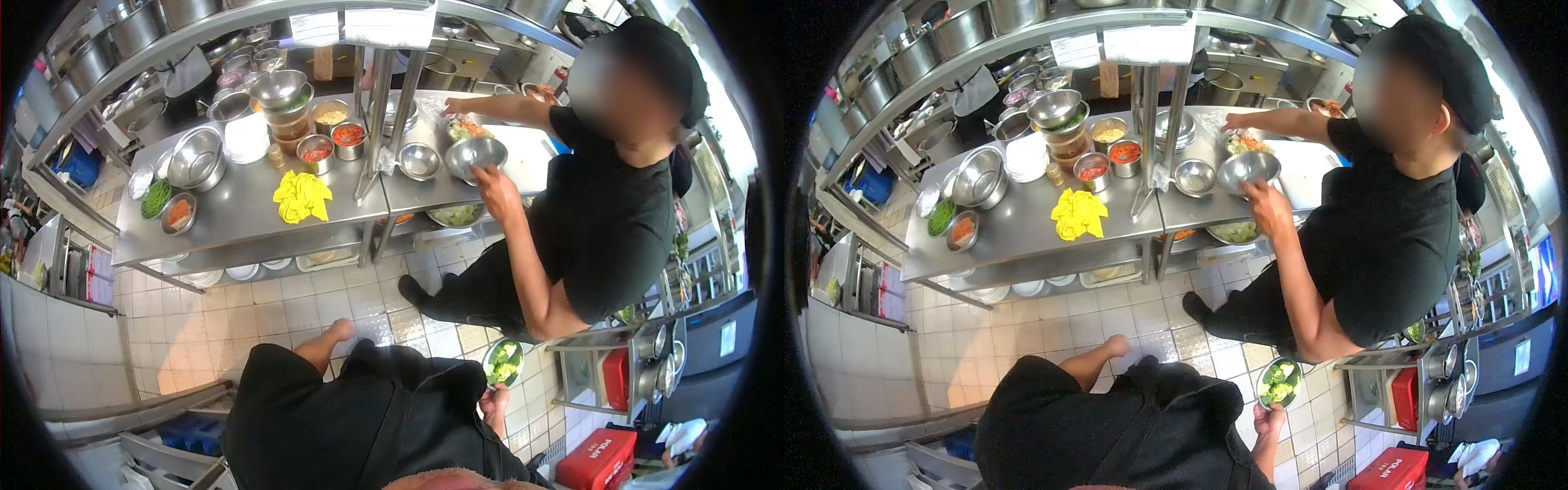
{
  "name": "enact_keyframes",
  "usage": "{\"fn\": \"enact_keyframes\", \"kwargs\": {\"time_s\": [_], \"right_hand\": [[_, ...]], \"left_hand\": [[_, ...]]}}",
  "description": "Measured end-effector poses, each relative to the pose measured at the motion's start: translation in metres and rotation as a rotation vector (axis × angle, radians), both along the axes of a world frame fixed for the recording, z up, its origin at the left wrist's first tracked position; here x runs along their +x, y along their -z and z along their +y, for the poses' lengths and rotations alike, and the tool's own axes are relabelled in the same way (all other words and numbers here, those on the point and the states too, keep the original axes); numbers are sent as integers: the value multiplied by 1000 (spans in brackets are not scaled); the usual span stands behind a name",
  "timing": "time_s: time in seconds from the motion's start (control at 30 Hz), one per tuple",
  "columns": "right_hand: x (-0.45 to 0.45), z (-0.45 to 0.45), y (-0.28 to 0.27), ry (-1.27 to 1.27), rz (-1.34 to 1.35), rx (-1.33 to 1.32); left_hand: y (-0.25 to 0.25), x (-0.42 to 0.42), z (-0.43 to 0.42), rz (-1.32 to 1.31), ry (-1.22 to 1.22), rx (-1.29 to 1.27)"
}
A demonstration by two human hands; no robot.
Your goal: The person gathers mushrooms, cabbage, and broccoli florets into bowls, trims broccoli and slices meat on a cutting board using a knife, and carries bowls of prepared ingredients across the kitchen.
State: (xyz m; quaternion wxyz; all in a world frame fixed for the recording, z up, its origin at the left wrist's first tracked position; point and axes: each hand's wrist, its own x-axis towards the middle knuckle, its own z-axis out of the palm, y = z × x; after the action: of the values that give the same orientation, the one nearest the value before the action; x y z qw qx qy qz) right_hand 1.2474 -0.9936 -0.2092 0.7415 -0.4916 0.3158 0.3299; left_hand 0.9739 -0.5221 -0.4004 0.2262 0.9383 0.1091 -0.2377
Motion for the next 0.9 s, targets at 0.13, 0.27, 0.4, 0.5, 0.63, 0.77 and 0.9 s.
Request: {"fn": "enact_keyframes", "kwargs": {"time_s": [0.13, 0.27, 0.4, 0.5, 0.63, 0.77, 0.9], "right_hand": [[-22, 19, -43, 209, -48, 4], [-21, -29, -4, 404, -16, 1], [-24, -35, -1, 339, -127, 7], [-21, -25, -14, 447, -149, -100], [-10, -33, -13, 469, -245, -50], [-20, -26, 30, 496, -419, 34], [11, -60, 118, 489, -500, 17]], "left_hand": [[25, 21, 2, -107, -79, -16], [25, 0, 5, 44, -33, -104], [17, -27, 27, 108, -437, -506], [24, -50, 41, 102, -268, -584], [49, -68, 64, 93, 396, -102], [116, -68, 83, 39, 295, -118], [216, -47, 63, -460, 517, -4]]}}
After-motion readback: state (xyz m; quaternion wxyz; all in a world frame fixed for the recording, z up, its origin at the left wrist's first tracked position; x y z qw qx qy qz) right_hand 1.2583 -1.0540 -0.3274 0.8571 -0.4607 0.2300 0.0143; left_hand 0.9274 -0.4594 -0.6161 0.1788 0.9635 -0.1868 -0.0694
